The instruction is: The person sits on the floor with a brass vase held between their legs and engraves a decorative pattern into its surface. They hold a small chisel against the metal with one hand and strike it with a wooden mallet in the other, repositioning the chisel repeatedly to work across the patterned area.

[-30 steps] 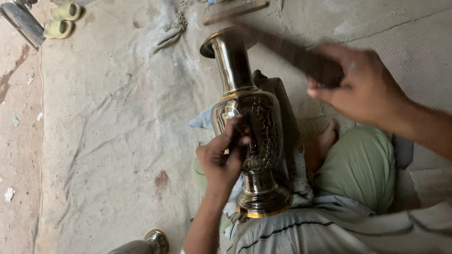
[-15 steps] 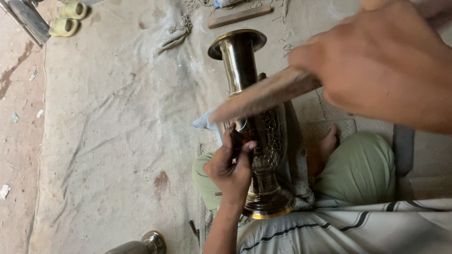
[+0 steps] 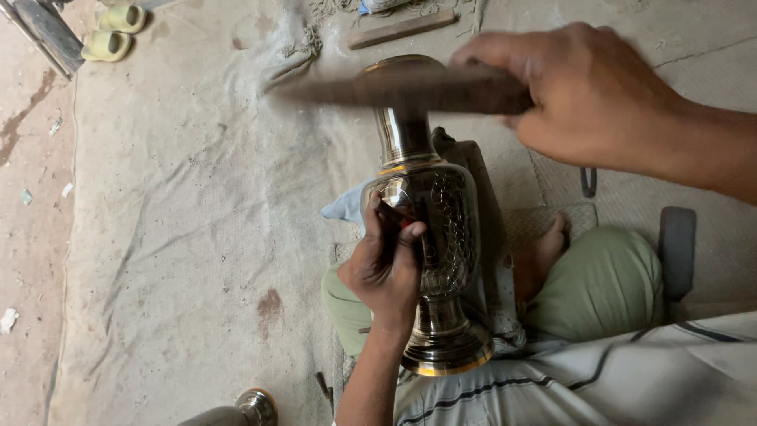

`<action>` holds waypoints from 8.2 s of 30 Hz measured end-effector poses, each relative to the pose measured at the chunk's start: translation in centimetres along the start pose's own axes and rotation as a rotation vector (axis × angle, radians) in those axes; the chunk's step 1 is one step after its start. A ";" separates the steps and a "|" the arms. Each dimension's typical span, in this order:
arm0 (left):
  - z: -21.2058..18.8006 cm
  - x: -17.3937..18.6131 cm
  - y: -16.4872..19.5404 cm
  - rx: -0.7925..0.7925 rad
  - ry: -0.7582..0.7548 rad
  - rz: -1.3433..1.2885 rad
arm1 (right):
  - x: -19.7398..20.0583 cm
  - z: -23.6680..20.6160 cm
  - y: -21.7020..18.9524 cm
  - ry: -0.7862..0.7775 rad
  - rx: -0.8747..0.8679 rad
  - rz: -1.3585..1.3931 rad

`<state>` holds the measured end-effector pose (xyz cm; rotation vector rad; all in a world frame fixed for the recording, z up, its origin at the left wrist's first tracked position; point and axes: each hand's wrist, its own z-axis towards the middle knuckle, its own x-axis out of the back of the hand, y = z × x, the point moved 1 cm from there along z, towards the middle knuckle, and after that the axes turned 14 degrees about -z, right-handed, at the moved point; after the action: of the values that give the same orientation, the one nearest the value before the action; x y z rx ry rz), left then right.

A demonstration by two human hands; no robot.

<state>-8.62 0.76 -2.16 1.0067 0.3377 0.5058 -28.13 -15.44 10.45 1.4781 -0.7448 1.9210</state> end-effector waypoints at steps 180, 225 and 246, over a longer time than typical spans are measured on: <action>1.0 1.6 -0.2 0.154 -0.117 -0.215 | -0.5 -1.3 -0.6 -0.517 -0.255 -0.147; -0.6 -1.6 1.3 -0.033 -0.080 -0.046 | 3.6 -3.3 0.4 0.043 0.232 -0.488; 7.1 -2.1 3.7 0.263 -0.996 -0.017 | -14.7 -17.9 2.4 0.177 -0.612 0.643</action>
<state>-7.76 -3.87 4.67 1.3809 -0.4910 -0.0994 -38.29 -5.60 -8.05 0.7235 -1.6850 1.9453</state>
